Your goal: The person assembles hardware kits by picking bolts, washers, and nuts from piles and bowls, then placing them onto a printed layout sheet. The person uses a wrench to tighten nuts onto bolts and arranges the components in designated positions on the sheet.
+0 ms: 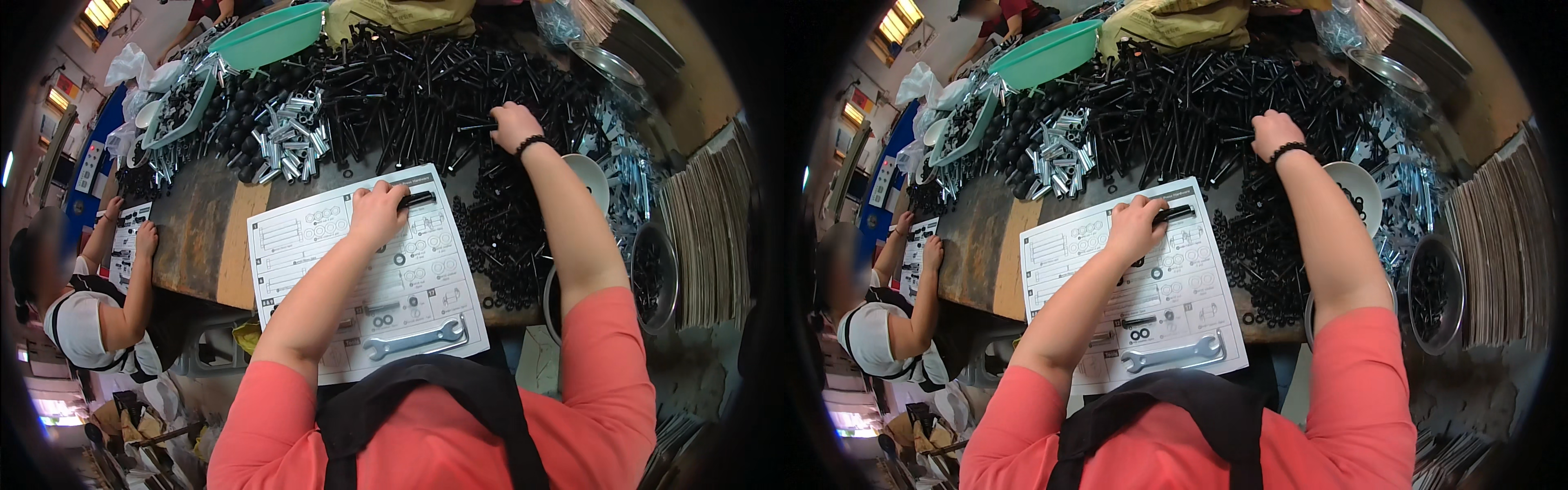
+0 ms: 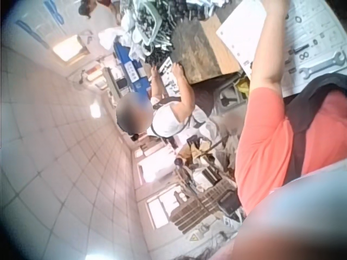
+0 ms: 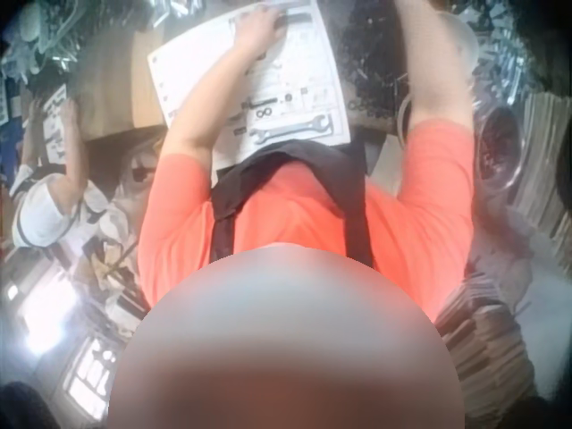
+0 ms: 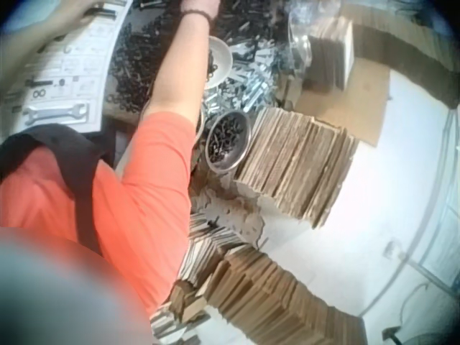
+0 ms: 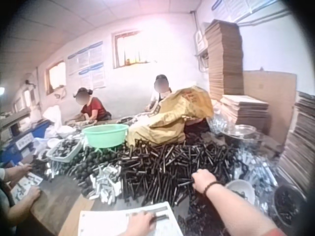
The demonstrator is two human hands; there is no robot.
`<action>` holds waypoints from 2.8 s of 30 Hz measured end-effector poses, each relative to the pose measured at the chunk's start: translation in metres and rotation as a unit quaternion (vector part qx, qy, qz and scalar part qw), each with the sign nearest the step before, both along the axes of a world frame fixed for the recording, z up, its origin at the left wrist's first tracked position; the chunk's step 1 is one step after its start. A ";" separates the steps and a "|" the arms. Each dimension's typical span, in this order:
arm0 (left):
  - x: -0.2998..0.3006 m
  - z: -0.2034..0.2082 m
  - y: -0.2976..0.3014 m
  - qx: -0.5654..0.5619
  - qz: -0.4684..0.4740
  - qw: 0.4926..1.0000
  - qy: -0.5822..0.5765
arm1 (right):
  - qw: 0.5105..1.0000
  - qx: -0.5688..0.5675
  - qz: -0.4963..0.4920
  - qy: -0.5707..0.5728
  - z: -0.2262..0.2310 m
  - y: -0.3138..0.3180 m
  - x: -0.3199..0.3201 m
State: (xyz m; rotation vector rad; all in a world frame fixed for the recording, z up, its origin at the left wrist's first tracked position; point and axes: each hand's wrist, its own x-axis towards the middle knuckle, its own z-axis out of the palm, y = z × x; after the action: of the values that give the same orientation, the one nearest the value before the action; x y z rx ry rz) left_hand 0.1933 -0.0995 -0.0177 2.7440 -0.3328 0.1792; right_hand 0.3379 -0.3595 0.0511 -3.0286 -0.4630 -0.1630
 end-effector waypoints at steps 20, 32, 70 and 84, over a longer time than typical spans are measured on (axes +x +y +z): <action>0.001 0.011 0.002 0.035 -0.022 0.999 0.034 | 0.982 -0.100 -0.017 0.162 -0.008 0.037 0.017; 0.011 0.040 -0.011 -0.145 -0.021 0.988 -0.043 | 0.953 0.143 0.020 0.267 0.036 0.018 -0.010; -0.087 0.046 0.205 -0.002 0.194 0.968 0.159 | 0.959 0.144 0.233 -0.064 -0.008 0.104 -0.034; -0.085 0.027 0.247 -0.026 0.011 0.997 0.071 | 0.913 0.208 0.333 0.115 -0.053 0.309 -0.133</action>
State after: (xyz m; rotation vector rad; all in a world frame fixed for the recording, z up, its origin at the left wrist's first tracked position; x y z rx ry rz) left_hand 0.1084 0.1471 0.0096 2.6919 -0.2544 -0.0016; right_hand 0.2047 -0.0510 -0.0021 -2.2824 -1.2126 0.1248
